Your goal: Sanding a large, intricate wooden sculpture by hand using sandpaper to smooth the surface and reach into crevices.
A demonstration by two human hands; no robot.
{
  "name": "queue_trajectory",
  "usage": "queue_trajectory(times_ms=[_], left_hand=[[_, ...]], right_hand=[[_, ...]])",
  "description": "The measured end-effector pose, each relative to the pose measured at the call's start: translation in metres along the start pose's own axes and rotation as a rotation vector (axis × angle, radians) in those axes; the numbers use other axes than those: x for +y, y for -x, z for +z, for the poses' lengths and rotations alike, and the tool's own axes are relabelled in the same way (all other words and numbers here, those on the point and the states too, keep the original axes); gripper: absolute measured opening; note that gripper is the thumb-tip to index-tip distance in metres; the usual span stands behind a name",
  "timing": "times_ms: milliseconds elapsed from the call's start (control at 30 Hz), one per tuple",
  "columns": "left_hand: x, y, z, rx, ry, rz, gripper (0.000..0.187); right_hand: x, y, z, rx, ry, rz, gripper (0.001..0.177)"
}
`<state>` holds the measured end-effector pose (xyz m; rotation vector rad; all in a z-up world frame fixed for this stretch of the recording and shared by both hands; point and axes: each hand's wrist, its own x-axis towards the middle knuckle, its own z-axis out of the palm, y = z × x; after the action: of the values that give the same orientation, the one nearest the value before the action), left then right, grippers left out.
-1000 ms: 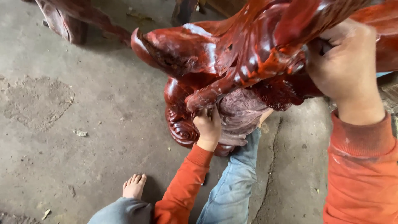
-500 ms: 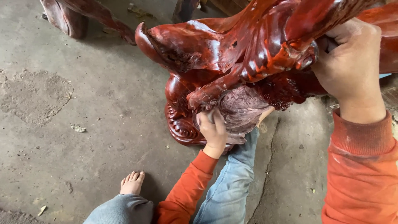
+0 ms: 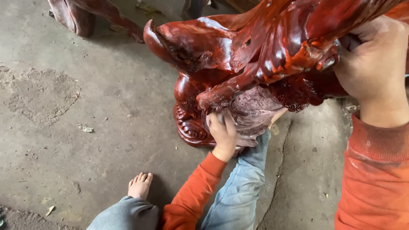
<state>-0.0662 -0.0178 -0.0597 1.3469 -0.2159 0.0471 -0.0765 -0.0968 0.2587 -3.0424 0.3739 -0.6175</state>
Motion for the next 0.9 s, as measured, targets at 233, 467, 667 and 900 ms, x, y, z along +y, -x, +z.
queue_trajectory(times_ms=[233,467,667,900], left_hand=[[0.011,0.015,-0.005,-0.142,0.004,-0.039,0.020],[0.015,0.011,-0.001,-0.044,0.136,-0.168,0.014],[-0.003,0.029,0.014,-0.058,0.276,-0.309,0.026],[0.017,0.032,0.008,-0.152,0.424,-0.364,0.015]], right_hand=[[0.000,-0.005,-0.001,-0.002,0.141,-0.005,0.006],[-0.002,-0.003,0.001,-0.015,-0.074,-0.052,0.019],[0.000,-0.004,0.002,-0.026,-0.013,0.062,0.013],[0.000,-0.004,0.000,-0.011,-0.028,-0.073,0.016]])
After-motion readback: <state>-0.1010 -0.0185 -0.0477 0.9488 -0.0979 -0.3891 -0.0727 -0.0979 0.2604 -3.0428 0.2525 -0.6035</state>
